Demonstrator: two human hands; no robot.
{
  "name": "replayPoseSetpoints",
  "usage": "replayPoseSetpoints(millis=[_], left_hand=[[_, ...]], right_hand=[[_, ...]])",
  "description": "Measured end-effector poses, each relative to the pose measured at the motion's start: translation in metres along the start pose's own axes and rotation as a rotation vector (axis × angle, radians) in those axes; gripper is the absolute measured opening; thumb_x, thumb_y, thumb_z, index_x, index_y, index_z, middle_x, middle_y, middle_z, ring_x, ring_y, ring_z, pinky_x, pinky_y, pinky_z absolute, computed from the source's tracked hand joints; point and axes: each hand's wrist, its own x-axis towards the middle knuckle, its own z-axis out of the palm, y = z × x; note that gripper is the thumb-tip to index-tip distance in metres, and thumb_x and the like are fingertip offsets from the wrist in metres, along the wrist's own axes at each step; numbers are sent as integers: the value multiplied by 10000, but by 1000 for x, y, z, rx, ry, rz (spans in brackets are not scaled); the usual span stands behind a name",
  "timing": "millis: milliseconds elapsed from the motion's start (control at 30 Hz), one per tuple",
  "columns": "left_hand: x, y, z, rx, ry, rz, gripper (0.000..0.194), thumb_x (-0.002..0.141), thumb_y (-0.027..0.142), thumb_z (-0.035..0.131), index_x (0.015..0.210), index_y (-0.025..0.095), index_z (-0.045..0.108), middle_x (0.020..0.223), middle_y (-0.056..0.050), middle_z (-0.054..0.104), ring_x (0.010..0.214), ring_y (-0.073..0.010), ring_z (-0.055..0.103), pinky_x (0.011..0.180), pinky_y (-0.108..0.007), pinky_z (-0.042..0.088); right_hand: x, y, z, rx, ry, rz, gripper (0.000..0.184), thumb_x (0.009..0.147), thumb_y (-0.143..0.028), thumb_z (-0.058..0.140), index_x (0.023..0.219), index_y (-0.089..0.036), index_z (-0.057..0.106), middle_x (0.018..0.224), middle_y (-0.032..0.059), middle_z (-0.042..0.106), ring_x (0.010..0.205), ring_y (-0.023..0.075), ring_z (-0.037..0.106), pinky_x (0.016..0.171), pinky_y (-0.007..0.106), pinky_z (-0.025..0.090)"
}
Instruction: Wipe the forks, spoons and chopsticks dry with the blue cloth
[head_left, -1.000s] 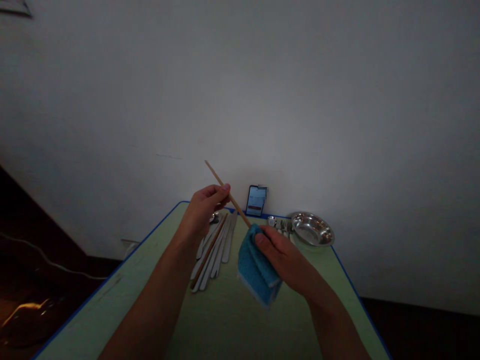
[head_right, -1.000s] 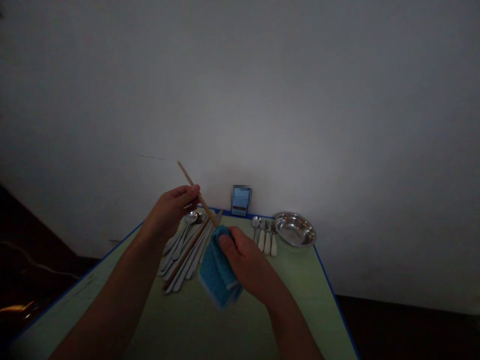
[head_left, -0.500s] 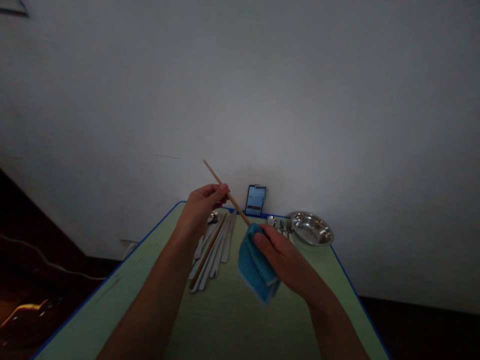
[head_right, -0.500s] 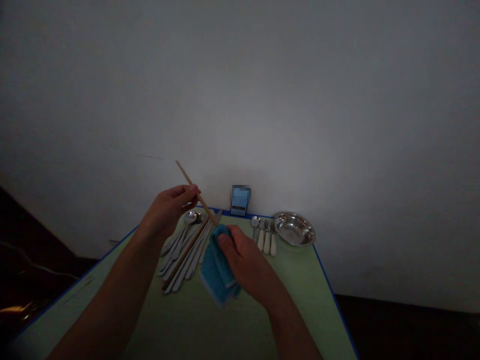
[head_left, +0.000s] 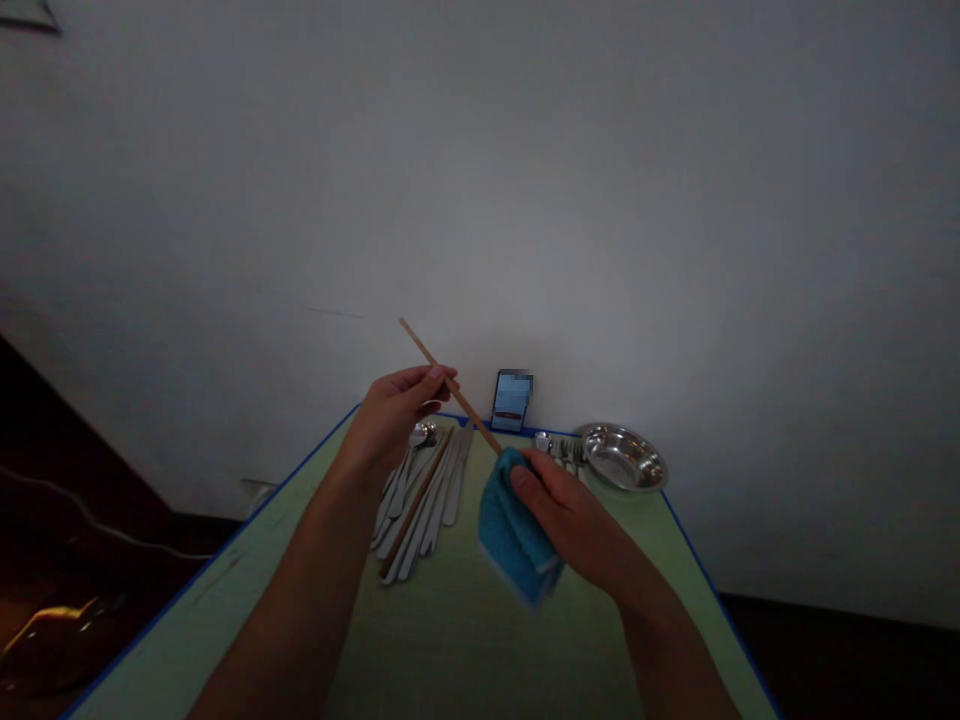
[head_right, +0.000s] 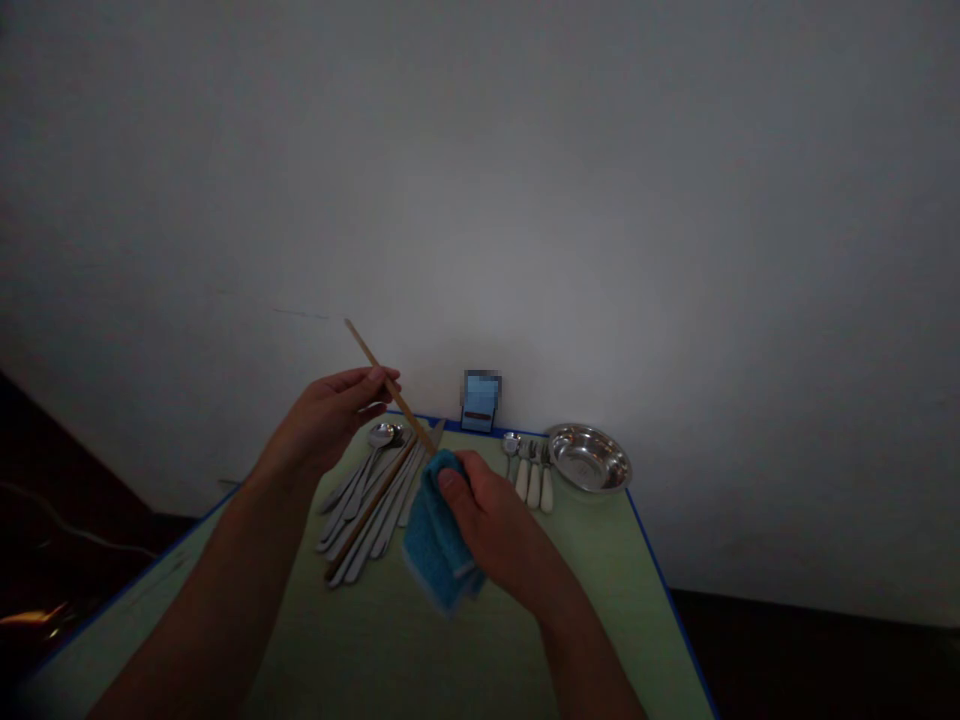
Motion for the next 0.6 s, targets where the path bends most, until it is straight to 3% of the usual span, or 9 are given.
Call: replayPoseSetpoints(millis=[267, 600], left_hand=[[2, 0, -4, -46, -13, -38, 247, 635, 370, 733, 776, 168, 721, 814, -55, 684, 714, -126, 567, 654, -234, 409], [4, 7, -10, -63, 65, -56, 263, 597, 368, 750, 755, 164, 698, 788, -36, 672, 702, -121, 561, 647, -241, 406]], right_hand=[[0, 1, 0, -14, 8, 5, 332, 905, -499, 335, 969, -223, 509, 791, -4, 548, 713, 127, 511, 625, 276, 376], [0, 0, -1, -14, -30, 20, 333, 905, -490, 341, 973, -212, 512, 786, 4, 557, 683, 120, 510, 594, 268, 373]])
